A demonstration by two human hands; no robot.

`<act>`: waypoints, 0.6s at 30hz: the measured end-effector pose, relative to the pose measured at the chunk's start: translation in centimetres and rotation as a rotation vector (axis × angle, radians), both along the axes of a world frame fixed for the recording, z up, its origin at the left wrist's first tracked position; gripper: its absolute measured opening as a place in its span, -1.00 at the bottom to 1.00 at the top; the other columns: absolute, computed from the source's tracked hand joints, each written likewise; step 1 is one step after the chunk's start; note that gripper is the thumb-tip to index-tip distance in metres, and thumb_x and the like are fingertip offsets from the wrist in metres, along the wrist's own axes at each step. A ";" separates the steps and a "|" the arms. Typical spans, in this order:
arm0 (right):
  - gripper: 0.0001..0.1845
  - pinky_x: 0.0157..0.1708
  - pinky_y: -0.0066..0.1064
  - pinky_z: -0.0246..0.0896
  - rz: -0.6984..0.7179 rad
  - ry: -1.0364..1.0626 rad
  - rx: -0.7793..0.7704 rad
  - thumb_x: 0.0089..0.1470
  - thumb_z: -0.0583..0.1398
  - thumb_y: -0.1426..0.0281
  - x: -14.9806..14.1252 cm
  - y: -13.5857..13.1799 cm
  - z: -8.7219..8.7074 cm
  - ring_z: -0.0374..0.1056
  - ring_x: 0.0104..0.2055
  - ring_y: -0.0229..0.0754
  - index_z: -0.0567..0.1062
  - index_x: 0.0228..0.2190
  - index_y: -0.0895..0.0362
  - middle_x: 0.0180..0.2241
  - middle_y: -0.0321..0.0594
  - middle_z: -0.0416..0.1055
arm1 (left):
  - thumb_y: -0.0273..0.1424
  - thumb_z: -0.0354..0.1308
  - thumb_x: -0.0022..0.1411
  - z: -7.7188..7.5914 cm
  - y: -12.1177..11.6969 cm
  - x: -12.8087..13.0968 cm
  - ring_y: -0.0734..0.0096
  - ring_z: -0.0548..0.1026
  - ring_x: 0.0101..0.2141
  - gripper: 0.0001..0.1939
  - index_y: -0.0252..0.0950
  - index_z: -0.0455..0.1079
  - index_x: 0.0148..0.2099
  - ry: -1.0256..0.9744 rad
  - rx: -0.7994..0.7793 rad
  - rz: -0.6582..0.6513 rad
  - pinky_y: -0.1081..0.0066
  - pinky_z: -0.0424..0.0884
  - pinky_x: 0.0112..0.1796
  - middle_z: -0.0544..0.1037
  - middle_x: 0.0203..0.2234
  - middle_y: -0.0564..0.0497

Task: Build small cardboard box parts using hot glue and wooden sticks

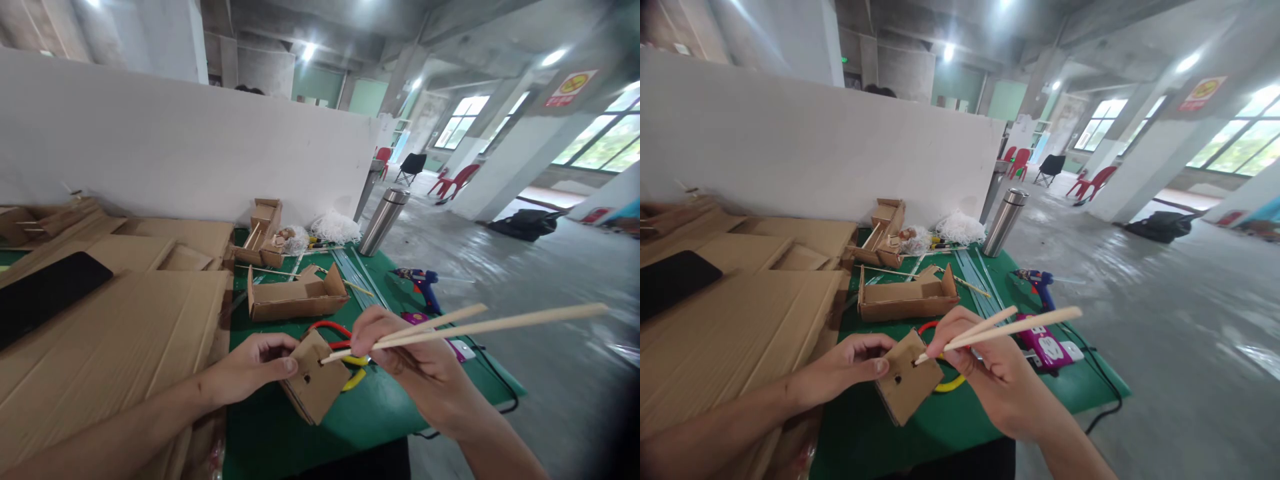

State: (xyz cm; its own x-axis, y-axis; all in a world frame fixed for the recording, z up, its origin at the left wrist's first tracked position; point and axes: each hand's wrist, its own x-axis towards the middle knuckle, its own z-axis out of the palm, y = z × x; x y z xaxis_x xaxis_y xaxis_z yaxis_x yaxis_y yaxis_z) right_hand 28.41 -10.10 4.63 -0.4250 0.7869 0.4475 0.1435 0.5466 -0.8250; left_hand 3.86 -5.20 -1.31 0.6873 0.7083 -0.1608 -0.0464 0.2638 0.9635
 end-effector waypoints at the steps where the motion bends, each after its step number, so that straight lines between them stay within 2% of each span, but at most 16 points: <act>1: -0.77 -0.21 -0.44 0.24 0.004 -0.022 0.018 0.36 0.05 0.35 0.0 0.0 0.0 0.29 -0.19 -0.22 0.50 -0.14 -0.06 -0.26 -0.25 0.35 | -0.01 0.42 -0.03 0.0 0.0 0.0 0.43 0.41 -0.32 -0.50 -0.30 0.57 -0.19 -0.001 -0.001 0.002 0.47 0.28 -0.24 0.56 -0.35 0.06; 6: -0.76 -0.19 -0.37 0.24 0.054 -0.154 0.009 0.37 0.02 0.36 -0.9 0.1 0.5 0.30 -0.17 -0.20 0.49 -0.17 0.04 -0.24 -0.19 0.36 | 0.00 0.42 -0.04 0.2 -0.2 0.1 0.45 0.39 -0.35 -0.49 -0.31 0.56 -0.21 -0.013 0.007 0.002 0.48 0.26 -0.27 0.53 -0.39 0.08; 10: -0.74 -0.21 -0.37 0.27 0.112 -0.218 0.026 0.36 0.04 0.34 -2.4 0.2 1.1 0.33 -0.20 -0.19 0.50 -0.25 0.14 -0.30 -0.15 0.39 | -0.01 0.43 -0.06 0.2 -0.1 0.1 0.46 0.35 -0.38 -0.51 -0.32 0.57 -0.25 -0.021 0.029 0.004 0.49 0.24 -0.29 0.49 -0.43 0.09; 15: -0.86 -0.19 -0.32 0.27 0.089 -0.105 0.051 0.31 0.12 0.38 -2.8 0.3 0.0 0.35 -0.20 -0.19 0.48 -0.21 0.08 -0.28 -0.20 0.43 | 0.01 0.42 -0.06 0.3 0.0 0.1 0.40 0.38 -0.35 -0.49 -0.31 0.56 -0.23 -0.030 0.037 -0.004 0.44 0.26 -0.25 0.50 -0.42 0.07; 18: -0.89 -0.20 -0.31 0.27 0.062 -0.075 0.010 0.28 0.15 0.37 -2.5 0.2 -0.7 0.36 -0.20 -0.17 0.50 -0.21 0.06 -0.27 -0.20 0.43 | 0.03 0.41 -0.05 0.3 -0.1 0.1 0.38 0.39 -0.33 -0.47 -0.32 0.56 -0.21 -0.028 0.041 -0.009 0.43 0.26 -0.24 0.51 -0.39 0.06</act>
State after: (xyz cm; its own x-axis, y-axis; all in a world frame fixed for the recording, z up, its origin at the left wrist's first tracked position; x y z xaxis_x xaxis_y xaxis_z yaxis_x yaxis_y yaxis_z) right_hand 25.93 -9.88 3.90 -0.5054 0.7536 0.4203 0.1705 0.5647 -0.8075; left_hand 3.97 -5.31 -1.00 0.6974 0.7078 -0.1126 -0.0712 0.2248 0.9718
